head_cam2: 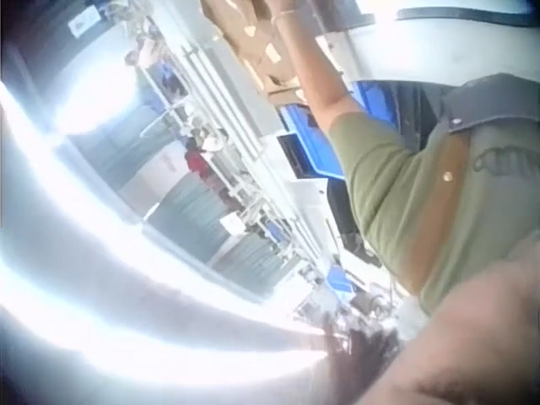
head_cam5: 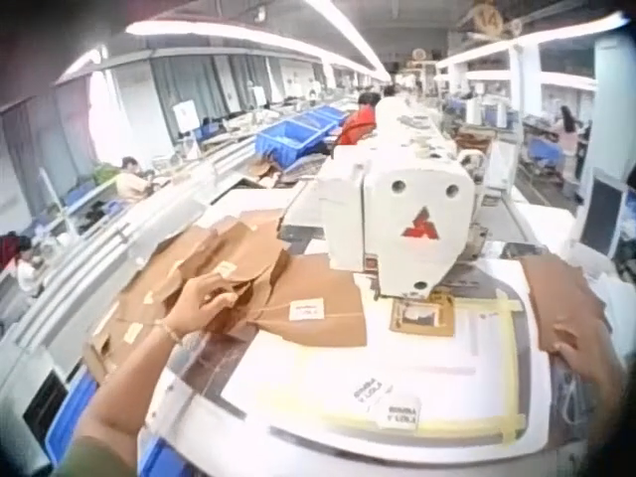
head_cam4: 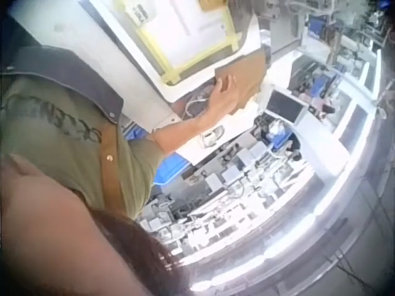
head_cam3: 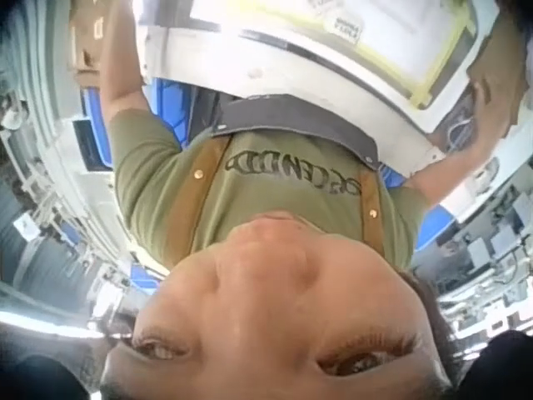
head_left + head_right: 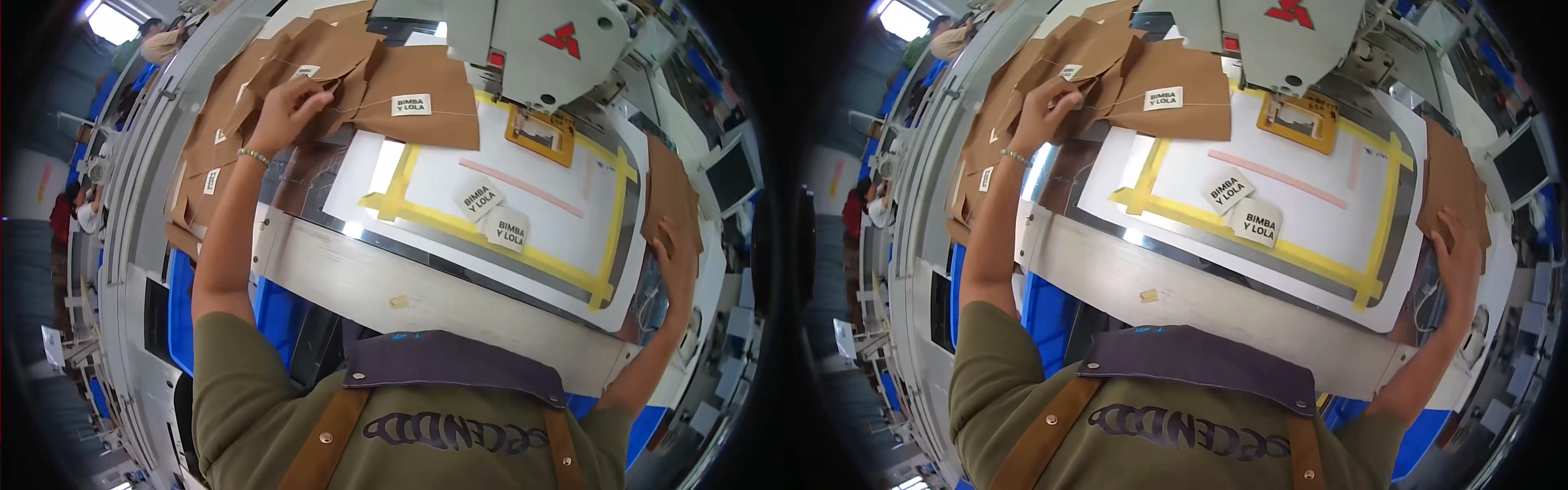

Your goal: The recorder is sewing branded leather labels onto brown leather pieces using an industrial sewing machine.

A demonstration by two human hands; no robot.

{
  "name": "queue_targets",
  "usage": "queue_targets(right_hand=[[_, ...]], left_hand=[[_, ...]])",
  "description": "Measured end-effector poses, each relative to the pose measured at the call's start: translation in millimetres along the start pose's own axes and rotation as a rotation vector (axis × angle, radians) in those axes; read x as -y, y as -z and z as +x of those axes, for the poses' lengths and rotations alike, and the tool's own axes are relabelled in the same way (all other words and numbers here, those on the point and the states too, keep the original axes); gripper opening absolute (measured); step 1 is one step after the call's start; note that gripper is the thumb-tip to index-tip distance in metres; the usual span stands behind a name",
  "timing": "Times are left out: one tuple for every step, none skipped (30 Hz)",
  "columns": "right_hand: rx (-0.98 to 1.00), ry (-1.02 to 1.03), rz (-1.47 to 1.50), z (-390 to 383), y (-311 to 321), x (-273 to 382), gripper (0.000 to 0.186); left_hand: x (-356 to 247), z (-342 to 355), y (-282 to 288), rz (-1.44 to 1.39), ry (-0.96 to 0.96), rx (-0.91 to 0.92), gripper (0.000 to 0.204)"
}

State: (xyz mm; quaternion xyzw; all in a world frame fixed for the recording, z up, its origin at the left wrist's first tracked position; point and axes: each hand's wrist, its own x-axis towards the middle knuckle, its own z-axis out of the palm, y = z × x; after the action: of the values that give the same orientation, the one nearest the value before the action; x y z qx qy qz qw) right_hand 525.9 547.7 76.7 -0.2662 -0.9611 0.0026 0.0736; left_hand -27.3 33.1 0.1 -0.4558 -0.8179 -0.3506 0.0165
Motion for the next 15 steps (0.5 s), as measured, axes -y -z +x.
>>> queue_targets(right_hand=[[-0.011, -0.042, 0.034, 0.8, -18.8, 27.0, 0.038], [-0.012, -0.074, 0.033, 2.7, -19.8, 31.4, 0.038], [-0.018, -0.064, 0.041, 3.8, -22.6, 35.4, 0.038], [-0.024, -0.054, 0.037, 4.1, -21.9, 36.0, 0.038], [-0.032, -0.031, 0.045, 8.8, -23.6, 36.3, 0.038], [-0.038, -0.002, 0.069, 16.5, -29.4, 38.1, 0.038], [-0.033, 0.031, 0.111, 26.3, -38.3, 39.8, 0.038], [-0.017, 0.0, 0.09, 17.3, -33.9, 35.1, 0.038], [-0.011, -0.024, 0.066, 8.5, -30.6, 33.3, 0.038], [-0.013, -0.042, 0.073, 6.9, -31.7, 35.8, 0.039], [-0.014, -0.056, 0.082, 7.5, -32.6, 37.9, 0.04], [-0.02, -0.049, 0.087, 10.3, -33.5, 38.8, 0.04], [-0.017, -0.061, 0.093, 6.0, -32.7, 38.2, 0.04], [-0.011, -0.061, 0.102, 6.2, -33.7, 39.6, 0.041], [-0.009, -0.06, 0.104, 6.0, -34.4, 41.4, 0.041]], left_hand=[[23.5, 7.7, 33.7, 0.045, -0.008, 0.0, 0.023], [36.4, 7.6, 46.5, 0.057, 0.153, -0.118, 0.028], [49.0, 9.5, 59.7, 0.065, 0.309, -0.231, 0.032], [69.3, 10.5, 67.5, 0.067, 0.312, -0.241, 0.032], [94.2, 4.3, 82.1, 0.289, 0.158, -0.263, 0.037], [119.2, -11.0, 102.2, 0.526, 0.011, -0.274, 0.043], [143.4, -37.3, 123.2, 0.681, 0.149, -0.189, 0.051], [139.1, -27.7, 98.4, 0.648, 0.129, -0.181, 0.051], [132.2, -30.6, 74.1, 0.71, 0.261, -0.108, 0.053], [126.3, -36.7, 73.9, 0.801, 0.406, -0.048, 0.056], [125.2, -41.5, 82.9, 0.783, 0.366, -0.04, 0.064], [121.9, -45.4, 89.1, 0.789, 0.369, -0.047, 0.064], [110.7, -48.3, 90.0, 0.826, 0.422, 0.007, 0.066], [99.0, -60.0, 93.2, 0.867, 0.487, 0.062, 0.068], [86.4, -75.3, 94.7, 0.914, 0.55, 0.063, 0.068]])
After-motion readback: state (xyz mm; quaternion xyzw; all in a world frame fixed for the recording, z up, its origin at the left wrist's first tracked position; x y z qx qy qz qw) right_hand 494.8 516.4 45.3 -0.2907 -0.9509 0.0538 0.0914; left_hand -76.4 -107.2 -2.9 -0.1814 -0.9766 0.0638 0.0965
